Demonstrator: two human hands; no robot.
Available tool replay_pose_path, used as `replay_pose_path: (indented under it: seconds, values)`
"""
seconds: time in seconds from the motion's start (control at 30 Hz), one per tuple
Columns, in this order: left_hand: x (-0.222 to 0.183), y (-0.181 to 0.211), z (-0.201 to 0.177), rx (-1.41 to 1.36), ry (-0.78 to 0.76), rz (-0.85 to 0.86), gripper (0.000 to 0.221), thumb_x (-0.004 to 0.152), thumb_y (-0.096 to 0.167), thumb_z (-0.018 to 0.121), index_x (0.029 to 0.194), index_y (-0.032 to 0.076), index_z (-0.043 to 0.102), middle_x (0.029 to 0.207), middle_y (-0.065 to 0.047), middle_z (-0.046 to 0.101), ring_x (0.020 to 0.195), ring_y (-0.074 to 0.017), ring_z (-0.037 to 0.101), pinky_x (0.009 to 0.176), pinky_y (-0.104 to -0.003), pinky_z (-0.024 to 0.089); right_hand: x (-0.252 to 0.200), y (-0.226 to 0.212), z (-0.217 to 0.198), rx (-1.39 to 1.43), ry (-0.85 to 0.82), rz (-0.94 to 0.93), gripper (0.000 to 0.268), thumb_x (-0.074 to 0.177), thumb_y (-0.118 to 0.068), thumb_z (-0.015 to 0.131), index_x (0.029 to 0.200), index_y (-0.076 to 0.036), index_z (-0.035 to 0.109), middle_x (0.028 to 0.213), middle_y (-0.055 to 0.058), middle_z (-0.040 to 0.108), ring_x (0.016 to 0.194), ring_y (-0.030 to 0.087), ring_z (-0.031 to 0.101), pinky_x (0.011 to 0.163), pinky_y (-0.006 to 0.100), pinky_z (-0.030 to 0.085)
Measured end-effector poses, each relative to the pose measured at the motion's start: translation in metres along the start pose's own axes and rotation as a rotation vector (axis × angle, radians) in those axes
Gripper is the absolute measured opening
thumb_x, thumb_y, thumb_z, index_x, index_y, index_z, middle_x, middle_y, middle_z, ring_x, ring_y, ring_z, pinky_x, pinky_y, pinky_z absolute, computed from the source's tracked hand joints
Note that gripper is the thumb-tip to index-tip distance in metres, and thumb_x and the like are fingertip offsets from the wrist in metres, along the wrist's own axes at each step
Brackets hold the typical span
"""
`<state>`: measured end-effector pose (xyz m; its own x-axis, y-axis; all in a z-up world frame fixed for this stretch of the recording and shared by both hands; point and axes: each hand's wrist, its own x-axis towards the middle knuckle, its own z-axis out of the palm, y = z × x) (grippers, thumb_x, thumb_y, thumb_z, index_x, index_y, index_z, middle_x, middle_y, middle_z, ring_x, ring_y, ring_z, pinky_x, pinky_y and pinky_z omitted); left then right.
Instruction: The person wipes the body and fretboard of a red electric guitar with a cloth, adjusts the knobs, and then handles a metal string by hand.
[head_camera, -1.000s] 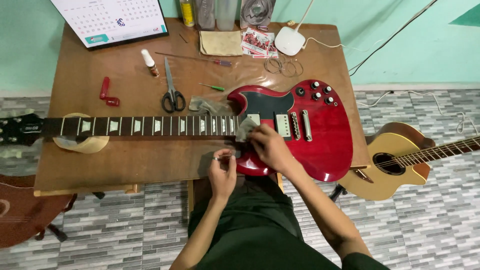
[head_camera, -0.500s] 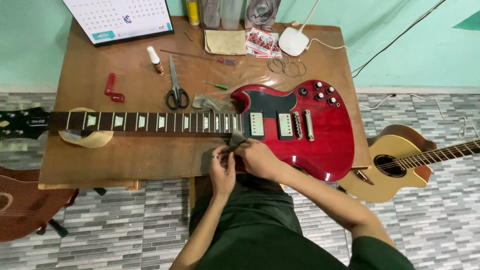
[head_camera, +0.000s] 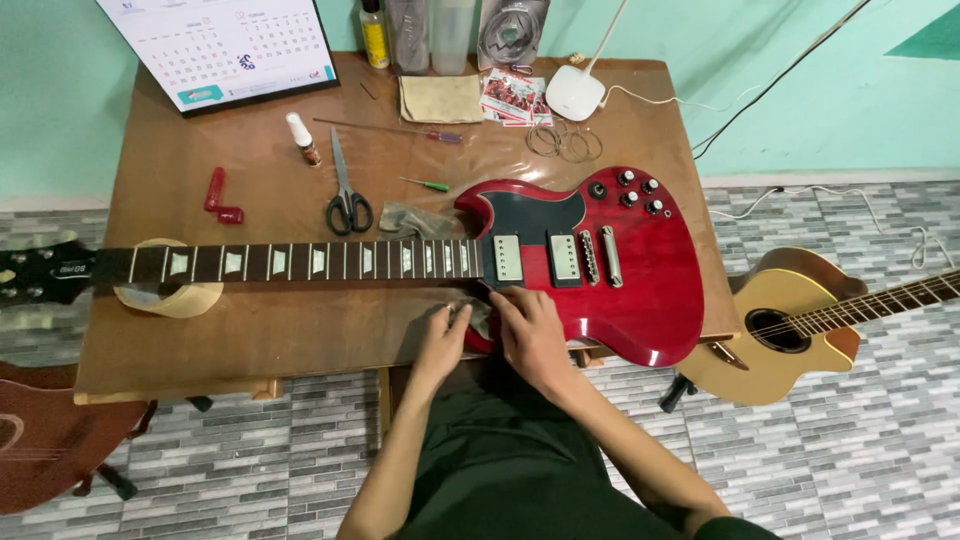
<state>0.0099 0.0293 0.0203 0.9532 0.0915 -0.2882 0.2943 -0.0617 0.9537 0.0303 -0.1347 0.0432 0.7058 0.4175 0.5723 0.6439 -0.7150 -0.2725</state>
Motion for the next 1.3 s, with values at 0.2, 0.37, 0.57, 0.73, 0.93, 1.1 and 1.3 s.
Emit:
replay_pose_path:
  seconds: [0.2,0.37,0.57,0.73,0.93,1.1,1.3]
  values:
    - [0.026,0.001,-0.009,0.326,0.256,-0.202,0.040,0.083,0.033,0.082,0.113,0.013,0.065,0.108,-0.015,0.075,0.112,-0.0353,0.070,0.089,-0.047,0.057,-0.035,-0.001,-0.007,0.168,0.199,0.150,0.027,0.088,0.005,0.065,0.112,-0.006,0.072,0.114,0.016,0.066,0.101,0.039,0.065,0.085,0.045,0.052]
    - [0.022,0.011,-0.003,0.026,-0.108,-0.072,0.034,0.096,0.029,0.071,0.116,0.002,0.074,0.122,-0.022,0.072,0.124,-0.0353,0.062,0.105,-0.047,0.048,-0.038,0.001,0.003,0.184,0.325,0.161,0.025,0.088,0.006,0.065,0.108,-0.006,0.072,0.112,0.016,0.067,0.099,0.037,0.066,0.085,0.044,0.053]
    - [0.006,0.003,-0.029,-0.001,-0.166,-0.003,0.028,0.096,0.022,0.072,0.115,0.004,0.079,0.119,-0.020,0.075,0.118,-0.0267,0.066,0.101,-0.042,0.051,-0.043,0.005,0.009,0.164,0.379,0.135,0.021,0.087,0.004,0.066,0.104,-0.006,0.074,0.108,0.014,0.069,0.094,0.035,0.068,0.083,0.043,0.053]
    - [0.009,0.013,-0.026,-0.093,-0.215,0.086,0.039,0.090,0.009,0.075,0.128,0.003,0.072,0.128,-0.026,0.069,0.122,-0.0282,0.061,0.103,-0.043,0.051,-0.043,0.006,0.012,0.147,0.400,0.131,0.022,0.086,0.004,0.067,0.103,-0.006,0.074,0.107,0.013,0.071,0.093,0.033,0.069,0.083,0.043,0.054]
    - [-0.002,0.053,-0.036,0.355,-0.265,0.059,0.029,0.090,0.024,0.075,0.118,0.017,0.080,0.119,-0.011,0.077,0.119,-0.0305,0.068,0.099,-0.042,0.052,-0.040,0.001,0.006,0.156,0.400,0.136,0.020,0.087,0.004,0.066,0.103,-0.005,0.074,0.106,0.014,0.070,0.092,0.035,0.069,0.082,0.044,0.054]
    - [0.001,0.053,-0.024,0.200,-0.156,0.247,0.016,0.088,0.017,0.078,0.101,0.021,0.085,0.100,0.000,0.082,0.100,-0.0151,0.075,0.091,-0.031,0.056,-0.017,-0.022,-0.036,0.472,0.224,0.264,0.044,0.093,-0.013,0.070,0.133,0.004,0.063,0.116,0.026,0.068,0.098,0.045,0.071,0.080,0.052,0.057]
    - [-0.025,0.101,0.036,0.147,-0.254,0.552,0.060,0.108,0.027,0.051,0.152,-0.012,0.039,0.155,-0.039,0.036,0.144,-0.0539,0.031,0.118,-0.061,0.027,0.011,0.025,-0.031,0.235,0.348,0.307,0.031,0.091,0.000,0.072,0.121,-0.008,0.076,0.114,0.021,0.072,0.099,0.043,0.072,0.081,0.049,0.057]
